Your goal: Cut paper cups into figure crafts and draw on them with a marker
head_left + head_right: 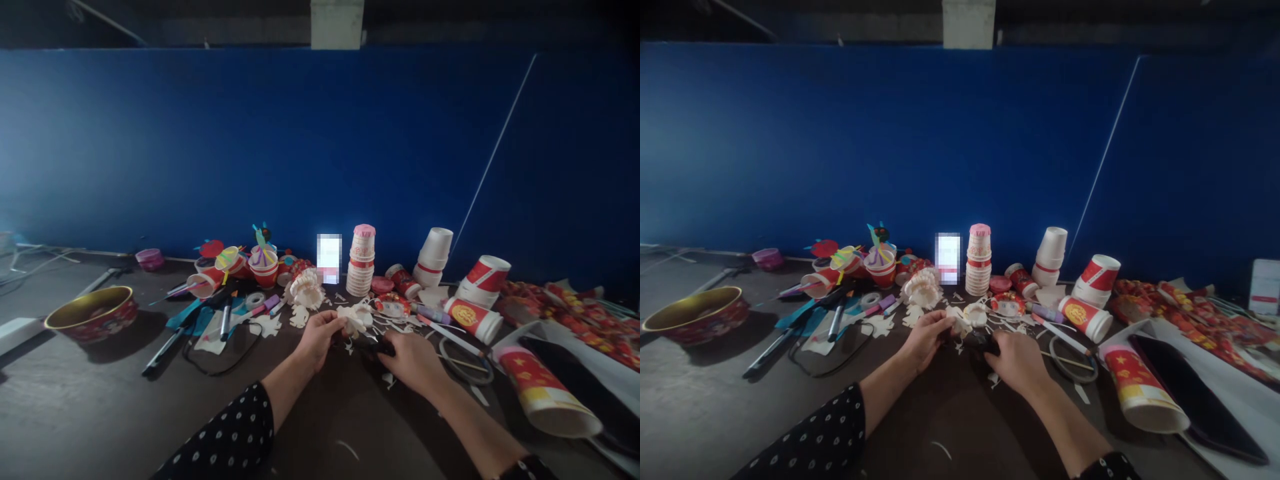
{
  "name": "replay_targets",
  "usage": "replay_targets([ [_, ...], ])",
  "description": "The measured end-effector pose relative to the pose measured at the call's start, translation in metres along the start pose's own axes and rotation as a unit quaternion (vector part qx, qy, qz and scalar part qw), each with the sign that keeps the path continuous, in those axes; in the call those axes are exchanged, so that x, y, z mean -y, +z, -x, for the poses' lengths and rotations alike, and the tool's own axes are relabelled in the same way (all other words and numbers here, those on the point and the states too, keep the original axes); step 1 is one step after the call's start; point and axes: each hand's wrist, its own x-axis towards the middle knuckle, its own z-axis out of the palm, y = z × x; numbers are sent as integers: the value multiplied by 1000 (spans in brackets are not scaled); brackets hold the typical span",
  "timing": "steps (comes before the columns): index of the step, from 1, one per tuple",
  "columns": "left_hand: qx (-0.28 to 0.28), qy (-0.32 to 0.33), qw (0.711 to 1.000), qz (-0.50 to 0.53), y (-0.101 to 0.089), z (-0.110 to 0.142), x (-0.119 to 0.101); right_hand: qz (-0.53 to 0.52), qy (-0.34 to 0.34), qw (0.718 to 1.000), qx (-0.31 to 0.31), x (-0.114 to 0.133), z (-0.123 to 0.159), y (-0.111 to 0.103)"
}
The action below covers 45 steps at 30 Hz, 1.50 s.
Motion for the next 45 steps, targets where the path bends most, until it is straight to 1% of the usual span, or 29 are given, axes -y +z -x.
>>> replay_targets([
  [5, -10, 4, 1000, 6, 0, -1, 0, -16, 17, 1000, -7, -3, -1, 1],
  [8, -9, 5, 1000, -2, 0, -1, 0, -14, 11, 1000, -14, -4, -2, 1],
  [13, -14, -1, 1000, -10, 0, 0, 0, -12, 3, 1000, -4, -4, -1, 2],
  [18, -1, 6, 1000, -10, -1, 0, 1, -9, 1, 1000, -4, -3, -1, 2],
  [23, -13, 0, 1000, -13, -1, -1, 1, -2, -8, 1000, -13, -4, -1, 4],
  [30, -13, 2, 1000, -7, -1, 0, 1, -3, -12, 1000, -5, -4, 0, 3],
  [35, -16, -7, 1000, -6, -1, -1, 0, -3, -12, 1000, -16, -4, -1, 4],
  [39, -4, -10, 1000, 8, 0, 0, -1, -4, -17, 1000, -19, -5, -1, 6],
  [45, 0, 1, 1000, -13, 0, 0, 0, 6, -14, 1000, -9, -4, -1, 4],
])
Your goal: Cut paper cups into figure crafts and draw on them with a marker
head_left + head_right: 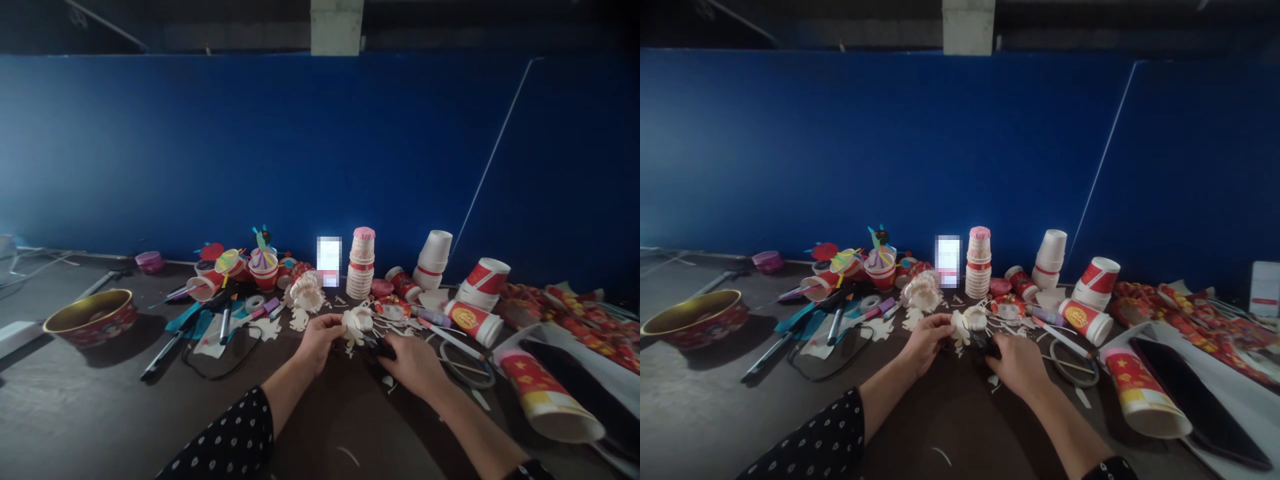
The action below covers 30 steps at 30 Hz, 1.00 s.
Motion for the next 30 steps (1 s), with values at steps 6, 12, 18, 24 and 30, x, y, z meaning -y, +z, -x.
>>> replay_targets([
  [6, -9, 10, 999, 32, -1, -1, 2, -2, -1, 1000, -3, 0, 0, 0],
  [12, -6, 20, 999, 50, -2, -2, 2, 8, -2, 1000, -7, 1, 1, 0],
  [18, -8, 28, 998, 61, 0, 0, 1, -3, 0, 1000, -5, 0, 1, 0],
  [24, -7, 22, 998, 58, 1, 3, -2, -3, 3, 1000, -8, 0, 2, 1],
  [30, -9, 4, 999, 46, 0, 2, -2, 1, -1, 1000, -17, -1, 2, 2],
])
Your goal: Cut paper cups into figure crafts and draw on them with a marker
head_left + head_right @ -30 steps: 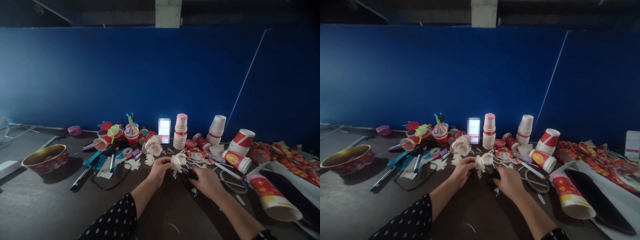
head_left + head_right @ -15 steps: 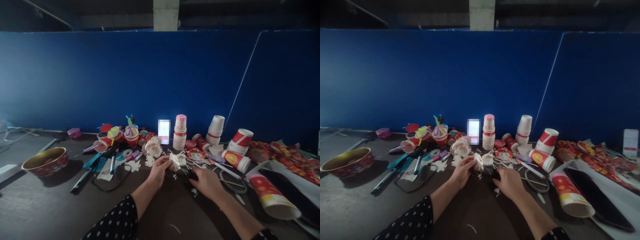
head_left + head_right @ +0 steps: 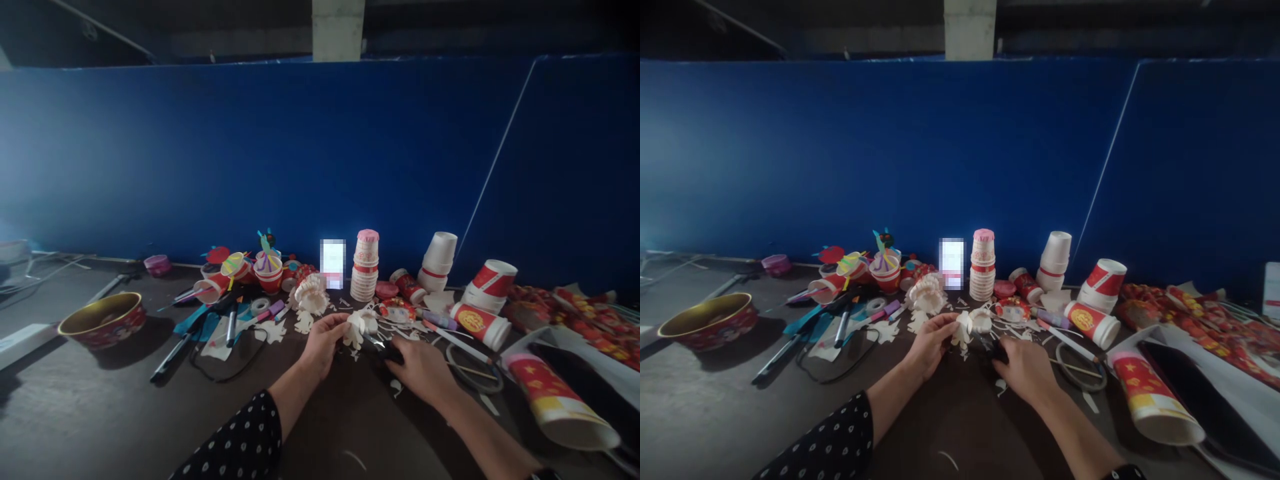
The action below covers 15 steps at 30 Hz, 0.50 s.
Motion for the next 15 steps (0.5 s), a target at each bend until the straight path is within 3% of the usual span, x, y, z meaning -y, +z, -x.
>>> replay_targets([
  [9, -18, 3, 999, -33, -1, -4, 5, -7, 8, 1000, 10, 0, 2, -2],
  [15, 2, 21, 999, -29, 0, -2, 4, 5, 0, 1000, 10, 1, 2, -2],
])
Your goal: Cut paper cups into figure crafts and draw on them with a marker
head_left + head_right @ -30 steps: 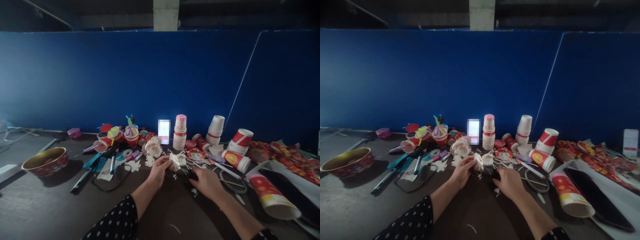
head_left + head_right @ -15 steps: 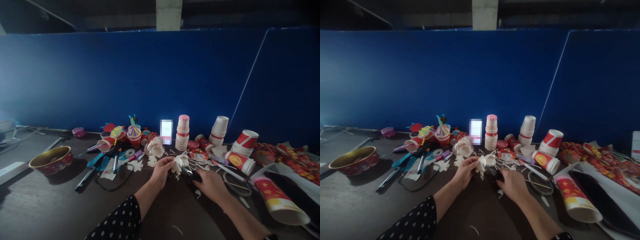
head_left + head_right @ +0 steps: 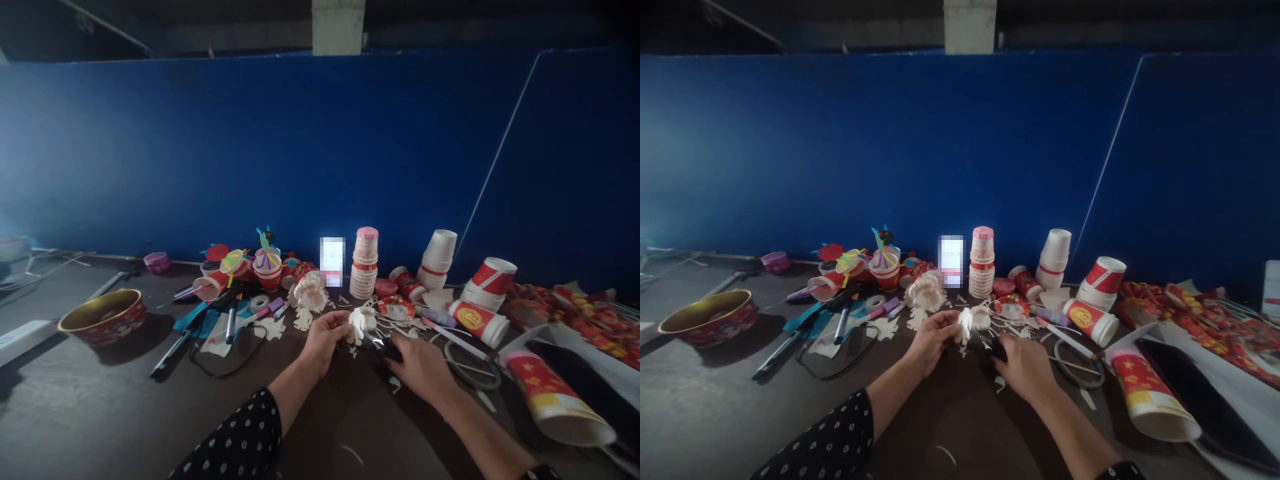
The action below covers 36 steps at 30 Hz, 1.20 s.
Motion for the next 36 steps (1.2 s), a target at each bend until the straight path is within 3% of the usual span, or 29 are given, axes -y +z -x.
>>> replay_targets([
  [9, 32, -3, 999, -9, -1, 1, 1, 1, -6, 1000, -18, -1, 0, 3],
  [19, -13, -13, 998, -53, 0, 0, 1, 9, -8, 1000, -28, -1, 1, 4],
  [36, 3, -15, 998, -56, -2, -1, 1, 6, -6, 1000, -1, 1, 0, -3],
])
